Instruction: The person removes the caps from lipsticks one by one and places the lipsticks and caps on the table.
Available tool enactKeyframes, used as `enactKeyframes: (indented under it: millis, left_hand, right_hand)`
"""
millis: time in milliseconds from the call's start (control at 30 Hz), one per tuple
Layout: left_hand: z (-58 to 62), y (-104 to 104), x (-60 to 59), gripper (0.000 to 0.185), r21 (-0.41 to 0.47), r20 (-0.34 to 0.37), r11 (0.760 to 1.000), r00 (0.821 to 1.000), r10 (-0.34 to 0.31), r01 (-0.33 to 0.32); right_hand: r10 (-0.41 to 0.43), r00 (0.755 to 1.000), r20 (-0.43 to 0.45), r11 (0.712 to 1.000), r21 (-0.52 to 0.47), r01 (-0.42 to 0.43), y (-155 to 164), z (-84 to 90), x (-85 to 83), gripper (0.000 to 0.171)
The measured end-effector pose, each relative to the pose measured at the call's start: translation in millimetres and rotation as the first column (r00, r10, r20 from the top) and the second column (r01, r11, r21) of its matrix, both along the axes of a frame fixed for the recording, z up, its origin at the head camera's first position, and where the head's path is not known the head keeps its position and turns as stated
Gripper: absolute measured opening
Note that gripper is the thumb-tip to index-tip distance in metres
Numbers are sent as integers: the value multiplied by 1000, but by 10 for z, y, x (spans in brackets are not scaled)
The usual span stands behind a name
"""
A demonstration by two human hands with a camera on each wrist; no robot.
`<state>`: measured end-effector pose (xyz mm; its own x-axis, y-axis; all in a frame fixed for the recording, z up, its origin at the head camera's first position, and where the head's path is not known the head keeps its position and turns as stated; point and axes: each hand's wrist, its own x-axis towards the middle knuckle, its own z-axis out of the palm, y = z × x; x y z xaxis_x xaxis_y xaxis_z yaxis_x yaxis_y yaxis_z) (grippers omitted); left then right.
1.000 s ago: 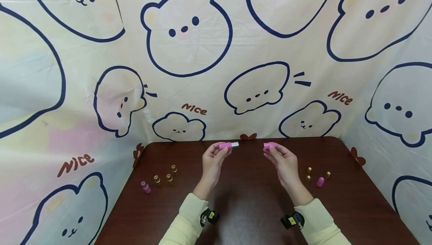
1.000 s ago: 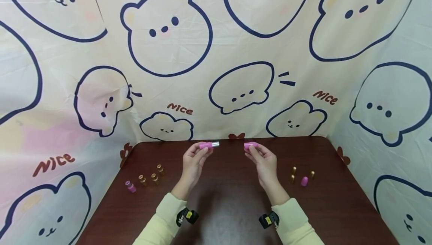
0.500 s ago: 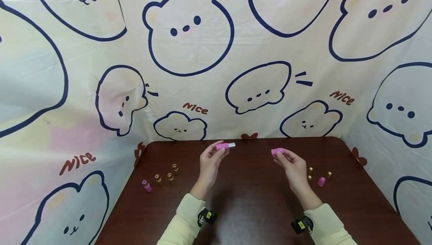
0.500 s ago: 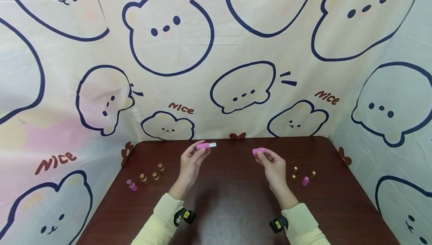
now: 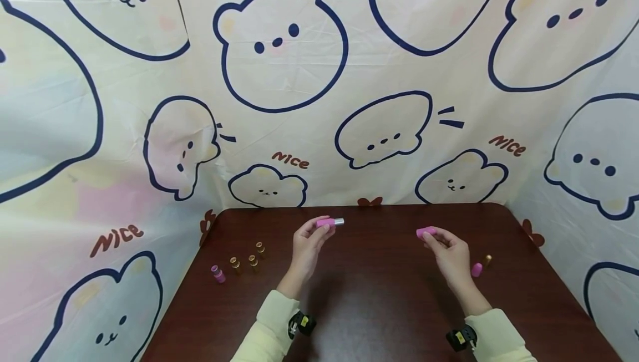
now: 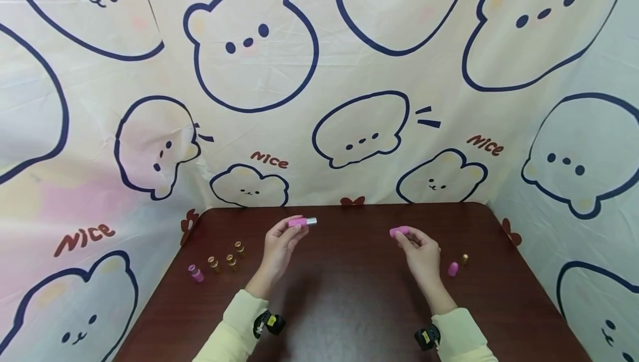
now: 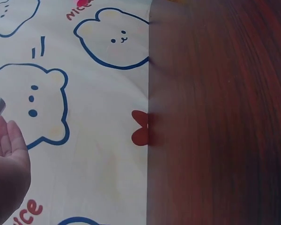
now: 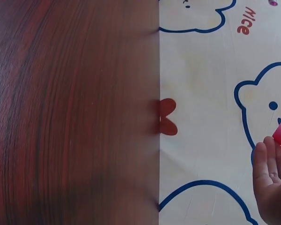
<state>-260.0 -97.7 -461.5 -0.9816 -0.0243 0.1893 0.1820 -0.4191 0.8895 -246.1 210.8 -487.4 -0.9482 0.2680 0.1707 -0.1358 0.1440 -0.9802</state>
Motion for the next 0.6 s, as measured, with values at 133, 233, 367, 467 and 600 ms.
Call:
enactKeyframes:
  millis: [133, 233, 367, 467, 600]
  left_hand:
    - [-48, -40, 6, 34, -7, 4, 1000, 1000, 2, -2]
    - [-86, -74, 6, 35, -11, 21, 1000, 1000, 8, -7]
    - [-127, -116, 6, 31, -15, 52, 1000, 998, 28, -27]
    - [-156, -148, 0, 26, -31, 77, 998, 996, 55, -52]
    - [-220, -195, -22, 19, -62, 104, 994, 990, 91, -85]
  right_hand:
    - [-41, 998, 43, 994, 108, 36, 61, -43, -4, 40]
    - [-93, 993, 69, 976, 206, 77, 101, -77, -10, 41]
    - [-167, 984, 68, 938, 317, 138, 140, -114, -18, 41]
    - [-200, 978, 64, 911, 379, 162, 160, -136, -23, 42]
    - [-213, 976, 52, 884, 436, 170, 191, -168, -28, 41]
